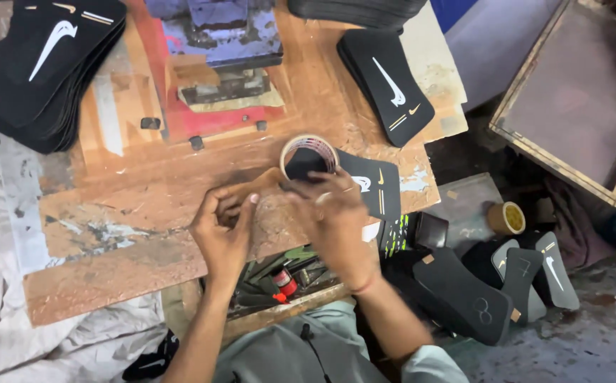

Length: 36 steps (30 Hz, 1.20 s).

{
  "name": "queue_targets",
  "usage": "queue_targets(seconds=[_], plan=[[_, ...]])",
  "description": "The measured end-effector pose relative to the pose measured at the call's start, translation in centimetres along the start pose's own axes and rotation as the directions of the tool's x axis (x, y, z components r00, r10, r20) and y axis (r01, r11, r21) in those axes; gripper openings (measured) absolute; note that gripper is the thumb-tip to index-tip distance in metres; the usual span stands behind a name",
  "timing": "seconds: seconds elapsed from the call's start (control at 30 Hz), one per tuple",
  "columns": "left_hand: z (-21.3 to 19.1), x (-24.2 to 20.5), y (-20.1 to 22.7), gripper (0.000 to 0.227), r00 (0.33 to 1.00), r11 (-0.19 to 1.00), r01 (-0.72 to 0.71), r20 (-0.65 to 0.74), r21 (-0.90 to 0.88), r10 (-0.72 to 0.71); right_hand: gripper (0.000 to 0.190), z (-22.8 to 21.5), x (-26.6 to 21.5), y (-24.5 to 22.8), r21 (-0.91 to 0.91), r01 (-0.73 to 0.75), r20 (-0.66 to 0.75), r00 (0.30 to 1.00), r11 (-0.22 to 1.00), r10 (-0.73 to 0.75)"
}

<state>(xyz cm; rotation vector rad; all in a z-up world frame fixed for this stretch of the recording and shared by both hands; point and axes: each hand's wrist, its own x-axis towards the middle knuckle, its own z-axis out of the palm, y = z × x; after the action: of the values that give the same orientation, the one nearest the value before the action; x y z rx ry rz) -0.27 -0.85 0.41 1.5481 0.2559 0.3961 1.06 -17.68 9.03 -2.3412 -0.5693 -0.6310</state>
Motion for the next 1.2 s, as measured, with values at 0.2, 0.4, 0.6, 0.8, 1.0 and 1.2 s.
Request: queue_targets(seconds=[0.2, 0.4, 0.6, 0.8, 1.0, 1.2], plan=[[0.1, 0.0, 0.3, 0.015, 0.999, 1.000, -0.027, -0.045, -0.003, 0.027, 0.011, 3.9, -0.1, -1.2, -0.108, -0.064, -0.029, 0.998, 0.992, 0.061], [0.2, -0.2, 0.9, 0.012, 0.998, 0.998, -0.054, -0.036, -0.027, 0.053, 0.010, 4.3, 0.3, -1.3, -0.050, -0.100, -0.086, 0.992, 0.994, 0.096], [0.1, -0.2, 1.1, 0.011, 0.998, 0.998, -0.061, -0.037, -0.020, 0.060, 0.010, 4.3, 0.4, -1.6, -0.065, -0.118, -0.046, 0.992, 0.991, 0.116], [0.2, -0.4, 0.5, 0.010, 0.997, 0.997, -0.072, -0.038, -0.008, 0.072, 0.010, 4.1, 0.8, -2.2, 0.001, -0.119, -0.069, 0.991, 0.993, 0.119], [0.0, -0.3, 1.2, 0.011, 0.998, 0.999, -0.037, -0.043, -0.021, 0.036, 0.008, 3.1, 0.8, 0.1, 0.065, -0.074, -0.273, 0.958, 0.995, 0.089], [0.2, -0.1, 0.9, 0.014, 0.995, 0.997, -0.073, -0.066, -0.037, 0.071, 0.008, -2.6, 0.3, 11.6, -0.049, -0.367, 0.086, 0.925, 0.929, 0.370]])
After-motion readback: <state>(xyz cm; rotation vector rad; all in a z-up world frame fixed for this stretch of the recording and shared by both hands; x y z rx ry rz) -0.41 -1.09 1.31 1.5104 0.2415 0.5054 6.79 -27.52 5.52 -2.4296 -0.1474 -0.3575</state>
